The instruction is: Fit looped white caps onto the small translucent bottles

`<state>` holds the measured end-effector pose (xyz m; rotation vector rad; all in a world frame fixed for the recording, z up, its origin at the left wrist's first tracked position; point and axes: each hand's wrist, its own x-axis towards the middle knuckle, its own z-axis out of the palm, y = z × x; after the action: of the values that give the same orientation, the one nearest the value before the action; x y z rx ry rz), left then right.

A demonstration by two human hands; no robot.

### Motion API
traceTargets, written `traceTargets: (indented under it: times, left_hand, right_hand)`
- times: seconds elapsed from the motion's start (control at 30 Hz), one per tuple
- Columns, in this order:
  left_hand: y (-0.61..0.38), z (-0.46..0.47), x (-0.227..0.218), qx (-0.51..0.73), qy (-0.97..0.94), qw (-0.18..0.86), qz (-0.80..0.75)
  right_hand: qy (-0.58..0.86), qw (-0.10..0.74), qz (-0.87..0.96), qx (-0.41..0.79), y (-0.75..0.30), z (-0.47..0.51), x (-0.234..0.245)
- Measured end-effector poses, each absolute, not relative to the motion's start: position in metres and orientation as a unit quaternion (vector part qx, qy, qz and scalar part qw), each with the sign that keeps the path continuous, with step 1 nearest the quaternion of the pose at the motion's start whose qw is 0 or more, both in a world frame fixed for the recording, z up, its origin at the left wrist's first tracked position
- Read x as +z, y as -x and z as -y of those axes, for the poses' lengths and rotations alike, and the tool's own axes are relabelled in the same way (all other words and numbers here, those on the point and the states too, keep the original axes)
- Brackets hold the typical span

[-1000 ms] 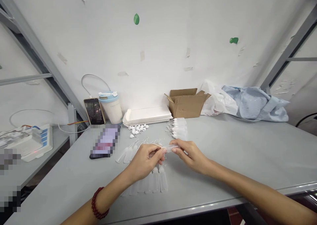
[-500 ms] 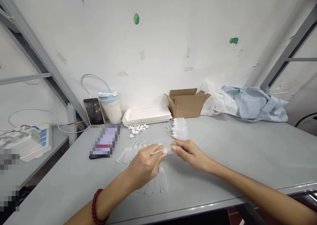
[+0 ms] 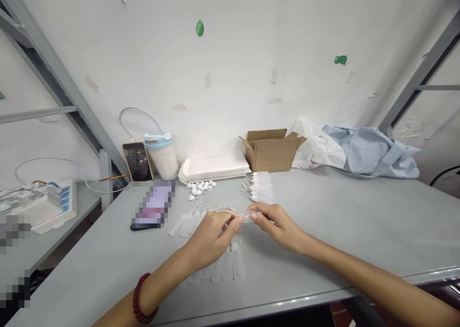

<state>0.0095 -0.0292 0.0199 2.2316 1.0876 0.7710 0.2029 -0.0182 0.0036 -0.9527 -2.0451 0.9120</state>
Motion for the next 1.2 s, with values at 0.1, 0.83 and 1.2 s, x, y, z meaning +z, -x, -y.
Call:
traceTargets:
  times: [0.1,0.83,1.2]
  left_hand:
    - [-0.010,0.030,0.021,0.269,-0.822,0.288,-0.410]
    - [0.025,-0.009,0.011,0.249,-0.826,0.013,-0.506]
    - [0.078,-0.055,-0.012,0.121,-0.823,-0.061,-0.552]
  right_hand:
    - [0.366,0.342,0.796,0.340,-0.202,0.018,0.005]
    - [0.441,0.421,0.755,0.242,-0.217,-0.003,0.004]
    - [0.517,0.392,0.760,0.027,-0.244,-0.046,-0.014]
